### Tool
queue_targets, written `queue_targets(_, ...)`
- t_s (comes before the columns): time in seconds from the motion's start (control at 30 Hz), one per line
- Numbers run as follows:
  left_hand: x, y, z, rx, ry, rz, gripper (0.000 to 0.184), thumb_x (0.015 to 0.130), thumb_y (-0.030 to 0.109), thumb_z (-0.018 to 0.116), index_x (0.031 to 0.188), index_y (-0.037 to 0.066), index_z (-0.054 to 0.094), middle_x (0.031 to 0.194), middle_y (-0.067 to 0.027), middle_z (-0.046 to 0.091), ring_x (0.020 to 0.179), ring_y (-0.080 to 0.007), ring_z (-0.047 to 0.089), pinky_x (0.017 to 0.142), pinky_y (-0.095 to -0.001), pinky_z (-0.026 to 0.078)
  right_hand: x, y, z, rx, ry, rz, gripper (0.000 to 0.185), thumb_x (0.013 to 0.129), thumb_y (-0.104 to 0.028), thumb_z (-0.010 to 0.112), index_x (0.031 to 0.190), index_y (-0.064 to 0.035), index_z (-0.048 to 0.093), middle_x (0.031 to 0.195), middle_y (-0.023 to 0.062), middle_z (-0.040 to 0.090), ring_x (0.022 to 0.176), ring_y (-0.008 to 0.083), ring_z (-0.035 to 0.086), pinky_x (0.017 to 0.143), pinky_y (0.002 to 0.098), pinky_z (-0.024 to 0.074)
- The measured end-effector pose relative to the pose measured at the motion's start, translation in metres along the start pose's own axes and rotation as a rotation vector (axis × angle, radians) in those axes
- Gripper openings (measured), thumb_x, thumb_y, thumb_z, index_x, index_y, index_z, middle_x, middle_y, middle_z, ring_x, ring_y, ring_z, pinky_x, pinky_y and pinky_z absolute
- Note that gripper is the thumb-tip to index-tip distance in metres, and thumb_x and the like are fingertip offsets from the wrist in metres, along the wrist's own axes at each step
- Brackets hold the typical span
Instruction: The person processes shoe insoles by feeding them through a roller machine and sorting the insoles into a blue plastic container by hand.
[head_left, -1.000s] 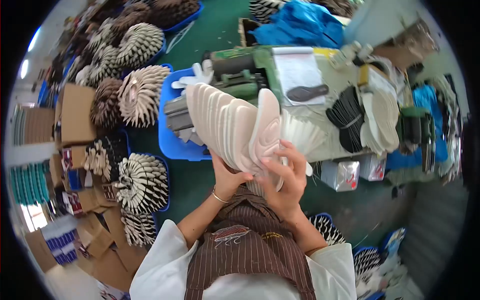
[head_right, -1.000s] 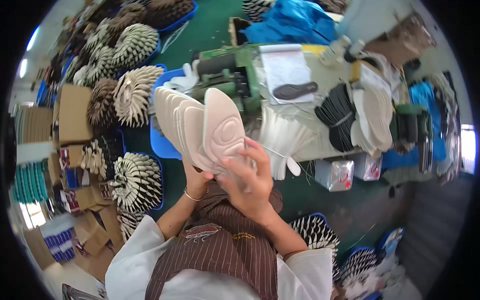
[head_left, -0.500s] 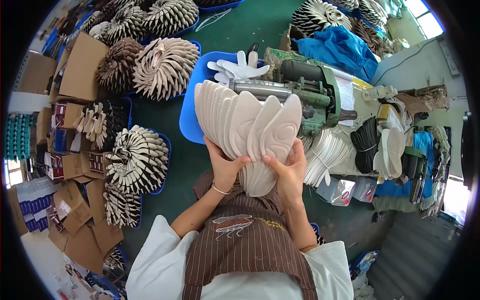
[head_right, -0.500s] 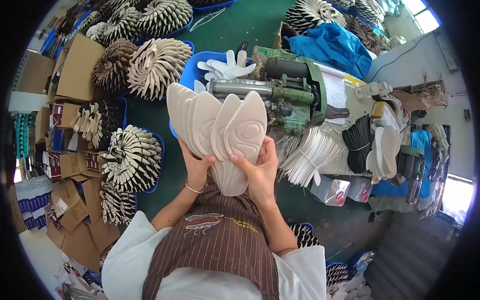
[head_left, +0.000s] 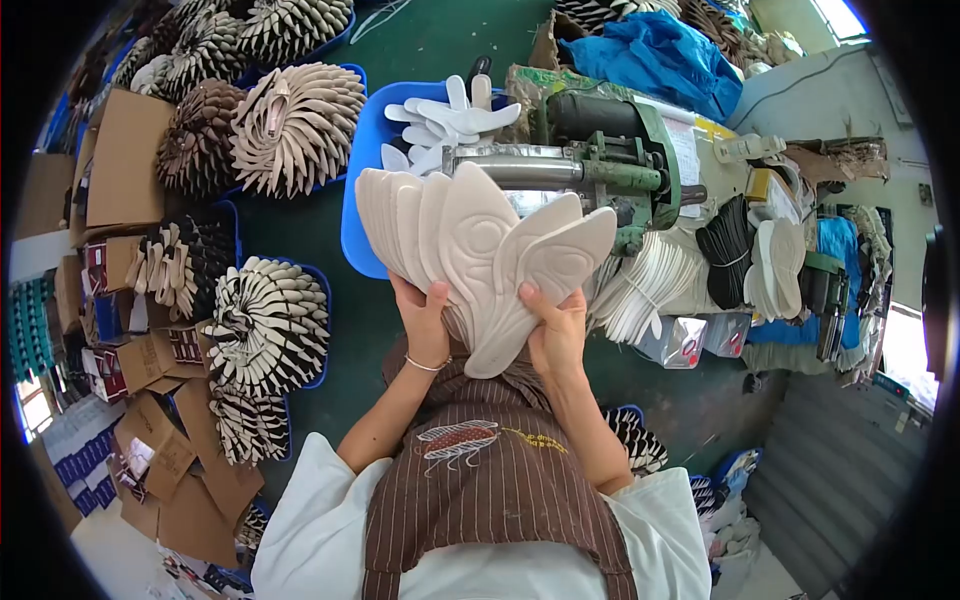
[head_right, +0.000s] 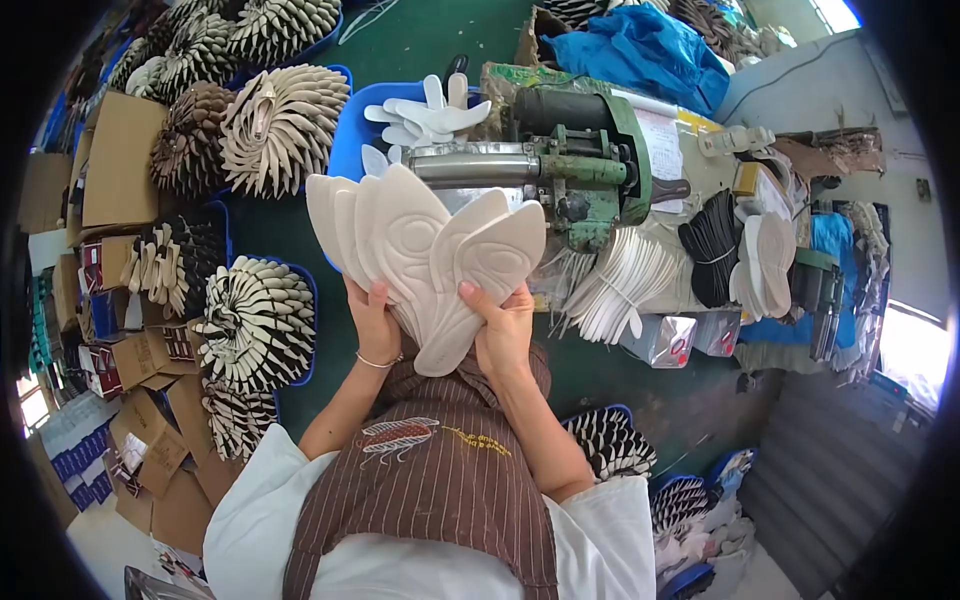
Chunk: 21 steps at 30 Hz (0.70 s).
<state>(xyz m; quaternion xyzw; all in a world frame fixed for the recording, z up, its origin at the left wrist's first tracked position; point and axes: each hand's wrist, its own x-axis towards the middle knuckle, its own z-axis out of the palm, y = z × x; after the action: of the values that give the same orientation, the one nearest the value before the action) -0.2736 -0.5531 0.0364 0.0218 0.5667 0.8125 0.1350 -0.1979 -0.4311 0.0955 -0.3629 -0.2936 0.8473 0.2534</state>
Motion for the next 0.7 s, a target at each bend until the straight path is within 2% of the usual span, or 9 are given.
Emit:
queue_targets(0.17,0.016,0.004,-0.021,-0.009,0.231,-0.071,0.057,0.091,0.022,0.054,0.136,0.0,0.028,0.133,-0.0138,0.041,0.12,-0.0239,0.044,0.102,-0.0368,0.035,0.002,0.014,-0.033,0.021,0.134,-0.039,0.037,0.076,0.012,0.063,0.11,0.0003,0.056,0.108,0.0097,0.063,0.1,0.0187,0.059,0.091,0.0325,0.0461)
queue_targets(0.2,0.024,0.011,-0.029,-0.123,0.227,-0.086,0.058,0.089,0.023,0.059,0.133,-0.001,0.03,0.13,-0.0139,0.044,0.115,-0.0215,0.047,0.1,-0.0341,0.036,0.005,0.025,-0.042,-0.038,0.198,-0.05,0.035,0.077,0.011,0.063,0.11,0.0008,0.057,0.107,0.0095,0.063,0.1,0.0185,0.059,0.09,0.0319,0.0458)
queue_targets(0.27,0.04,0.009,-0.056,-0.125,0.249,-0.106,0.054,0.09,0.027,0.057,0.131,-0.001,0.034,0.127,-0.0135,0.046,0.112,-0.0218,0.049,0.097,-0.0352,0.039,0.01,0.044,-0.055,-0.155,0.325,-0.065,0.031,0.079,0.008,0.062,0.109,0.0018,0.057,0.107,0.0091,0.063,0.099,0.0179,0.059,0.089,0.0307,0.0452)
queue_targets(0.37,0.055,0.007,-0.082,-0.104,0.236,-0.117,0.054,0.093,0.042,0.048,0.129,0.002,0.041,0.12,-0.011,0.054,0.106,-0.0227,0.055,0.094,-0.0365,0.043,0.052,0.042,-0.048,-0.235,0.2,-0.151,0.028,0.081,0.001,0.063,0.108,0.0034,0.058,0.106,0.0086,0.063,0.097,0.0169,0.058,0.085,0.0293,0.0439)
queue_targets(0.47,0.056,0.011,-0.093,-0.091,0.199,-0.152,0.056,0.093,0.044,0.046,0.129,0.003,0.041,0.121,-0.0108,0.053,0.107,-0.0229,0.055,0.093,-0.0366,0.044,0.071,0.026,-0.025,-0.228,0.128,-0.231,0.028,0.082,-0.002,0.064,0.108,0.0042,0.058,0.106,0.0076,0.062,0.096,0.0155,0.057,0.084,0.0281,0.0428)
queue_targets(0.5,0.055,0.012,-0.094,-0.107,0.2,-0.165,0.057,0.093,0.046,0.044,0.13,0.003,0.041,0.121,-0.0107,0.053,0.108,-0.0227,0.054,0.092,-0.0367,0.045,0.06,0.024,-0.025,-0.402,0.199,-0.205,0.031,0.082,-0.004,0.066,0.111,0.004,0.057,0.105,0.0074,0.063,0.096,0.0159,0.057,0.086,0.0287,0.0424)
queue_targets(0.6,0.048,0.012,-0.094,-0.138,0.157,-0.184,0.058,0.093,0.047,0.044,0.13,0.003,0.04,0.122,-0.0108,0.053,0.108,-0.0221,0.054,0.091,-0.0367,0.045,0.027,0.061,-0.034,-0.338,0.165,-0.386,0.033,0.082,-0.007,0.066,0.112,0.0033,0.058,0.104,0.0067,0.064,0.096,0.0163,0.057,0.087,0.0288,0.0421)
queue_targets(0.63,0.046,0.009,-0.097,-0.256,0.145,-0.214,0.057,0.092,0.036,0.052,0.133,0.0,0.034,0.124,-0.012,0.05,0.11,-0.0214,0.053,0.093,-0.0354,0.043,0.025,0.068,-0.031,-0.335,0.145,-0.415,0.035,0.082,-0.008,0.066,0.114,0.0034,0.057,0.104,0.0078,0.064,0.097,0.0163,0.057,0.087,0.0297,0.0425)
queue_targets(0.7,0.043,0.003,-0.096,-0.181,0.12,-0.261,0.057,0.093,0.044,0.046,0.13,0.001,0.039,0.12,-0.0112,0.053,0.106,-0.022,0.055,0.091,-0.0357,0.045,0.048,0.071,-0.047,-0.558,0.082,-0.308,0.034,0.082,-0.009,0.066,0.113,0.004,0.057,0.105,0.008,0.064,0.097,0.0158,0.057,0.086,0.03,0.0434)
